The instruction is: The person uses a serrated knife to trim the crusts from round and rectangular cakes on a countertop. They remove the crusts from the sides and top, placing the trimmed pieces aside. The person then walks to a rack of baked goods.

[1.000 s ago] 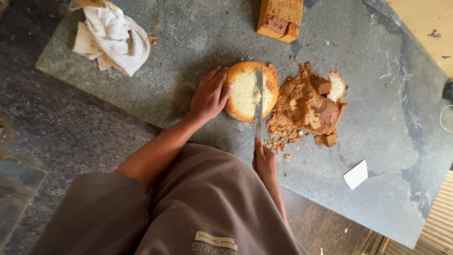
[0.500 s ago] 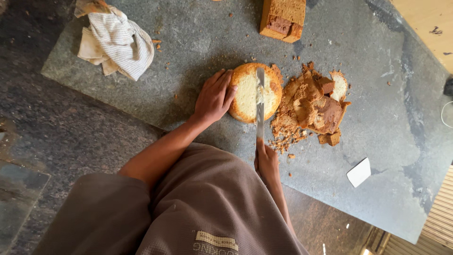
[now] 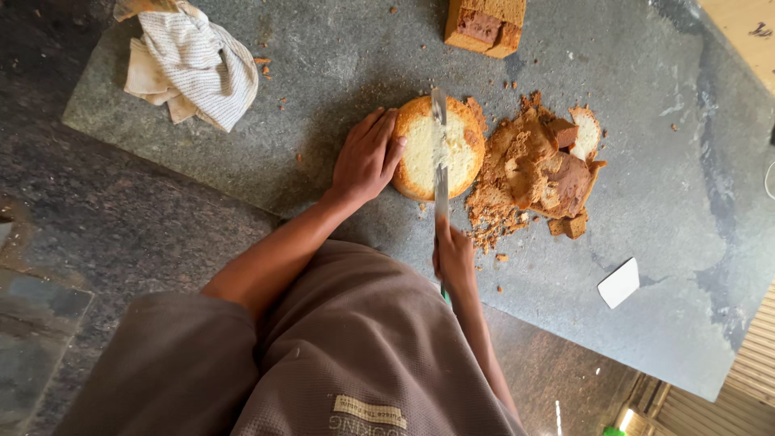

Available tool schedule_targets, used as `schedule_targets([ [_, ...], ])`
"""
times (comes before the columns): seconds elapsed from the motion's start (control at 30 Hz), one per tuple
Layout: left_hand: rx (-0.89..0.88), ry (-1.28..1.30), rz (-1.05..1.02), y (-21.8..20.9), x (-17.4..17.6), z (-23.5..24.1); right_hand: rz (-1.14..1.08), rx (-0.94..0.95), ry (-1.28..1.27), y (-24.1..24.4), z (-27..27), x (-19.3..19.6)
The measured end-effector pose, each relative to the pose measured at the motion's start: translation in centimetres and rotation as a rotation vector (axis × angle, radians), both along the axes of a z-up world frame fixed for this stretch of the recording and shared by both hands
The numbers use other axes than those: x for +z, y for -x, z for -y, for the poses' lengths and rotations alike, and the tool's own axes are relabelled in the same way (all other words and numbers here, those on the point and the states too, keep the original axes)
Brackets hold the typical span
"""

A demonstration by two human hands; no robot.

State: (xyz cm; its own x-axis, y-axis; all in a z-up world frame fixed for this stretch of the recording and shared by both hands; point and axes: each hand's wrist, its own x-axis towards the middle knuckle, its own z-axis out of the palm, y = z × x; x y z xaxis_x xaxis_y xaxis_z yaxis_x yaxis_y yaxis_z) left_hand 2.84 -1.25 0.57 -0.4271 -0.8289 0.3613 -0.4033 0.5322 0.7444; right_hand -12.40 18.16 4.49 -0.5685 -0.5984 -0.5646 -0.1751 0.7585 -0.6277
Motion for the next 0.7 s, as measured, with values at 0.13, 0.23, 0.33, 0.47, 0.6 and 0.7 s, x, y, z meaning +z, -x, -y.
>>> schedule_targets([
  [0.13,-0.016,0.000,0.030,-0.4,0.0,-0.3,0.021,-0.008,0.044,0.4,3.0,-0.7],
  [0.23,-0.016,-0.002,0.033,0.1,0.1,0.3,-0.023,0.023,0.020,0.3,1.1,0.0],
  [0.33,-0.002,0.004,0.032,0.4,-0.1,0.0,-0.021,0.044,-0.011,-0.2,-2.5,0.6],
  [0.47,0.009,0.016,0.044,0.2,-0.2,-0.4,-0.042,0.075,-0.068,0.3,-0.1,-0.5],
  [0.6,-0.026,0.001,0.048,0.4,-0.4,0.3,-0.044,0.084,-0.019,0.8,3.2,-1.4],
  [0.7,-0.015,0.019,0.050,0.5,-0.8,-0.1,-0.046,0.083,-0.106,0.1,0.3,-0.2],
])
